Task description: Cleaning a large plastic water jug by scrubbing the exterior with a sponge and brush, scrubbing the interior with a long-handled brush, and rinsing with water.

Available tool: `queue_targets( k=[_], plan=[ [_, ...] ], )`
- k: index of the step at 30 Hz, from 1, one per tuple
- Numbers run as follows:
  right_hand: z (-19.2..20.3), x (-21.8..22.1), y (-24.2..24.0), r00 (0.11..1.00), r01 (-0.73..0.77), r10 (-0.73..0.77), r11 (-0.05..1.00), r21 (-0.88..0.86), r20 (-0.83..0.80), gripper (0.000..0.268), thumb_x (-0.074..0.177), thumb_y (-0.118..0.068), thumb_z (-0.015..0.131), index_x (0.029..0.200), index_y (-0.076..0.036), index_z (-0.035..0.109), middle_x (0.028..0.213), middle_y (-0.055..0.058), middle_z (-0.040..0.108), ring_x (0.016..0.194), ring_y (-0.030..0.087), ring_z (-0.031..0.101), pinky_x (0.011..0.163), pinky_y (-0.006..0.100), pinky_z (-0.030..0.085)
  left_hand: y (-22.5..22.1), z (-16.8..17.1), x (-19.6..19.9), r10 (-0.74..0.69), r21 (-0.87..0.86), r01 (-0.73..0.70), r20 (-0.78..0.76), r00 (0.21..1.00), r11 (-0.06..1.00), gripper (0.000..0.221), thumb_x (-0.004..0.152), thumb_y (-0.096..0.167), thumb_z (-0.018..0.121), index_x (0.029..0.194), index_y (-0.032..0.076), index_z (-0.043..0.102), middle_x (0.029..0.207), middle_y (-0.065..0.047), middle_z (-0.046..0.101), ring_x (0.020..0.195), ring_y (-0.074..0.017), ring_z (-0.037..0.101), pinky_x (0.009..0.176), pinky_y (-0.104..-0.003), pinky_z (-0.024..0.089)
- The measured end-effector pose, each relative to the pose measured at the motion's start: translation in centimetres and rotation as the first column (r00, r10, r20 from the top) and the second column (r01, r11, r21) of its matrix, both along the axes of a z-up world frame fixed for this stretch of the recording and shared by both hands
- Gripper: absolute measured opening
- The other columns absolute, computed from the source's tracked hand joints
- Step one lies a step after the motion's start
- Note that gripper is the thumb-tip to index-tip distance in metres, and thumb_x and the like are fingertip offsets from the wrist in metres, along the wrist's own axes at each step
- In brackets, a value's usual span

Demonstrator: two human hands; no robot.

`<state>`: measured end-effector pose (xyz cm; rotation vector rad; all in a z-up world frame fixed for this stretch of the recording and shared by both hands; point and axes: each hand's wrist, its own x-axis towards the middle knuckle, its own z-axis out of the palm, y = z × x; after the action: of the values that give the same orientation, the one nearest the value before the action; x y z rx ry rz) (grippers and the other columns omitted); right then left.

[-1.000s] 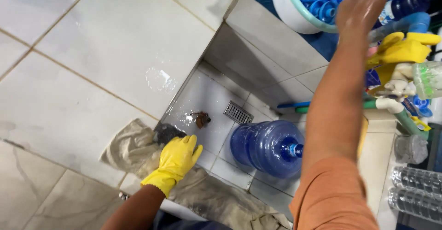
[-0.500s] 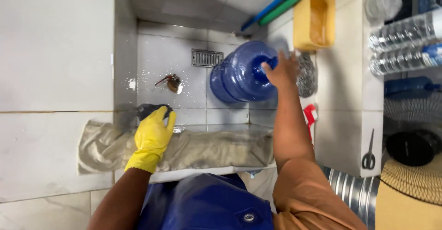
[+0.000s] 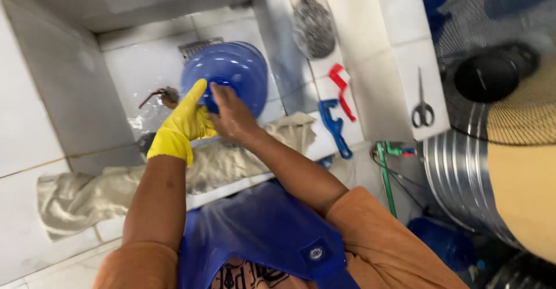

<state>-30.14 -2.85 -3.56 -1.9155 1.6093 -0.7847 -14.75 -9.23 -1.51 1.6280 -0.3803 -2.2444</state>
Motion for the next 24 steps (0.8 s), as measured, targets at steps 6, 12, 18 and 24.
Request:
queue_targets(
  k=[6, 12, 18, 24],
  plan=[
    [4.8, -7.4, 4.5, 0.967, -0.183, 0.160, 0.978, 0.100, 0.199, 0.085, 0.089, -0.034, 0.074, 0.158, -0.005, 0.034, 0.151, 0.030, 0.047, 0.141, 0.047, 0.048, 0.116, 0.056, 0.044, 1.5, 1.8, -3.6, 0.104, 0.332, -0.039, -0.179, 0.978, 0.943, 0.046, 0.087, 0.035, 0.081, 0.109, -0.001, 0.064, 0.098, -0.019, 0.074, 0.089, -0.0418, 0.075, 0.078, -0.063, 0.061],
    [15.5, -24.2, 11.0, 0.850, 0.378, -0.484, 0.835, -0.399, -0.208, 0.058, 0.089, -0.036, 0.085, 0.137, -0.009, 0.066, 0.118, 0.020, 0.063, 0.112, 0.041, 0.060, 0.100, 0.051, 0.048, 1.8, 4.5, -6.7, 0.307, 0.398, -0.264, -0.049, 0.950, 0.879, 0.035, 0.083, 0.015, 0.077, 0.106, 0.005, 0.053, 0.102, -0.011, 0.066, 0.097, -0.0340, 0.076, 0.091, -0.064, 0.058],
    [15.0, -33.2, 17.6, 0.383, 0.488, -0.605, 0.774, -0.403, -0.698, 0.064, 0.090, -0.039, 0.079, 0.142, -0.005, 0.067, 0.136, 0.024, 0.060, 0.117, 0.047, 0.057, 0.089, 0.061, 0.047, 2.2, 1.8, -5.9, 0.520, 0.433, -0.459, -0.028, 0.854, 0.776, 0.039, 0.078, 0.007, 0.079, 0.111, 0.007, 0.058, 0.111, -0.016, 0.066, 0.105, -0.0393, 0.075, 0.093, -0.066, 0.056],
    [16.0, -32.6, 17.3, 0.522, 0.344, -0.598, 0.800, -0.492, -0.608, 0.024, 0.107, -0.006, 0.064, 0.125, 0.010, 0.067, 0.106, 0.027, 0.065, 0.092, 0.043, 0.057, 0.075, 0.053, 0.045, 2.9, 6.4, -4.8, 0.512, 0.485, -0.434, -0.033, 0.858, 0.759, 0.057, 0.069, 0.011, 0.068, 0.124, 0.002, 0.057, 0.111, -0.021, 0.068, 0.081, -0.0247, 0.072, 0.082, -0.041, 0.060]
  ],
)
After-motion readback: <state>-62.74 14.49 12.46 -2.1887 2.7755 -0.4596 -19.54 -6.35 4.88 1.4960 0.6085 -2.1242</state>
